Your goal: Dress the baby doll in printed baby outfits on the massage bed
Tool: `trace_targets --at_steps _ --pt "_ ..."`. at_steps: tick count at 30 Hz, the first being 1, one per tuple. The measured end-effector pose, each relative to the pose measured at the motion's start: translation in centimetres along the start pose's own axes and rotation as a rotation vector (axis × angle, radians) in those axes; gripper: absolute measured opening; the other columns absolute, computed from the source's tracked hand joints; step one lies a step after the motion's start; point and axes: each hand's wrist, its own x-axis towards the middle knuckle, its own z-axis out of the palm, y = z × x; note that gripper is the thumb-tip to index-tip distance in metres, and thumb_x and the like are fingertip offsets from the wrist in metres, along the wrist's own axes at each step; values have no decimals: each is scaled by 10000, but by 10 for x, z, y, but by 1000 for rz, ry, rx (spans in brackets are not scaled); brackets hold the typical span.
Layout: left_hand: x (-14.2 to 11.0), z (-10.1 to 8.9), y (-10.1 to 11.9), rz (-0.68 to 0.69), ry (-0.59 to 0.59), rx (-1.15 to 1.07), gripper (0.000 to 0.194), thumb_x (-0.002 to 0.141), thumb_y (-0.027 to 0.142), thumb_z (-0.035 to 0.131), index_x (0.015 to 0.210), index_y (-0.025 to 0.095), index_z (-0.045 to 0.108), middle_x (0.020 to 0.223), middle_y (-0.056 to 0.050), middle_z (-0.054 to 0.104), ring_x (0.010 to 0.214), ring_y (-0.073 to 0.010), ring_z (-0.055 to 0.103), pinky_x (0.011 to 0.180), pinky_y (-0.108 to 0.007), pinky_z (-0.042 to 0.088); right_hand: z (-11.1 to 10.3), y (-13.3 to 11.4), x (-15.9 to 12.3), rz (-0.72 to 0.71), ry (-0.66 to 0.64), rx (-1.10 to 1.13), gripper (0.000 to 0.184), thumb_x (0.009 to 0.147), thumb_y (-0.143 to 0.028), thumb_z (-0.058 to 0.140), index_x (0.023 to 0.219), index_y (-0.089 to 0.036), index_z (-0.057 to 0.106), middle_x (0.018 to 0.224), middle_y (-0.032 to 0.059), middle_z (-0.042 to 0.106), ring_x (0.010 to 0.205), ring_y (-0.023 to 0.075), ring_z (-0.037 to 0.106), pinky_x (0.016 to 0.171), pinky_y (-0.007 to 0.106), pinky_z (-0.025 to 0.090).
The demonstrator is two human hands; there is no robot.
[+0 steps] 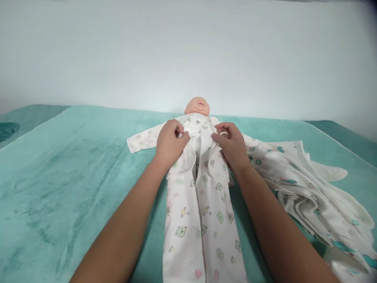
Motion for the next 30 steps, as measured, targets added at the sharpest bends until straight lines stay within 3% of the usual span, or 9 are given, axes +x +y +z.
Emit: trace_targets --at_steps 4,9,13,15,19,22,25,30 --pt "6 -11 -6 -96 54 -23 135 753 161 558 825 248 483 762 24 553 718 -166 536 723 -326 462 -5 13 6 35 62 50 374 660 -275 655 1028 -224 616 1089 29 602 694 132 514 661 282 409" --pt "20 -42 -35 -259 298 25 170 718 109 560 827 222 495 884 -1 608 812 -166 576 767 -308 459 -34 17 14 24 130 -32 383 647 -250 594 1025 -218 649 1096 49 652 715 165 557 631 297 426" --pt "23 -57 -57 -299 328 272 173 753 86 546 862 220 536 913 -10 633 852 -180 591 766 -301 457 -70 23 22 184 180 -433 319 616 -185 566 898 -207 712 951 40 691 715 189 579 679 329 447" --pt "20 -56 -62 -269 293 438 253 781 48 482 933 227 576 1014 -39 633 892 -201 598 757 -318 463 -77 27 24 178 200 -680 324 622 -152 549 883 -219 729 966 51 688 754 216 598 748 375 472" --pt "17 -38 -58 -48 189 606 455 767 -27 406 1076 225 625 1207 -85 603 1091 -248 569 865 -368 475 -54 25 17 -238 282 -852 322 727 -120 492 935 -206 722 1111 106 676 1058 299 604 971 480 446" --pt "19 -22 -54 194 21 521 369 887 90 431 1160 236 633 1311 -61 598 1232 -233 515 1023 -378 427 -24 13 5 -453 145 -691 302 850 -166 468 1028 -213 708 1204 92 679 1199 278 568 1073 478 408" --pt "24 -12 -56 259 -111 535 368 973 244 406 1291 280 586 1423 -35 550 1314 -236 462 1095 -415 366 -4 -2 -9 -392 -16 -414 302 945 -269 465 1149 -250 687 1270 51 670 1208 237 588 1085 448 431" --pt "32 -15 -64 61 -111 709 430 969 289 380 1365 328 542 1277 -82 622 1183 -292 534 985 -481 412 0 -16 -20 -285 -238 -199 341 941 -403 569 1252 -294 659 1399 12 599 1327 224 515 1150 408 378"
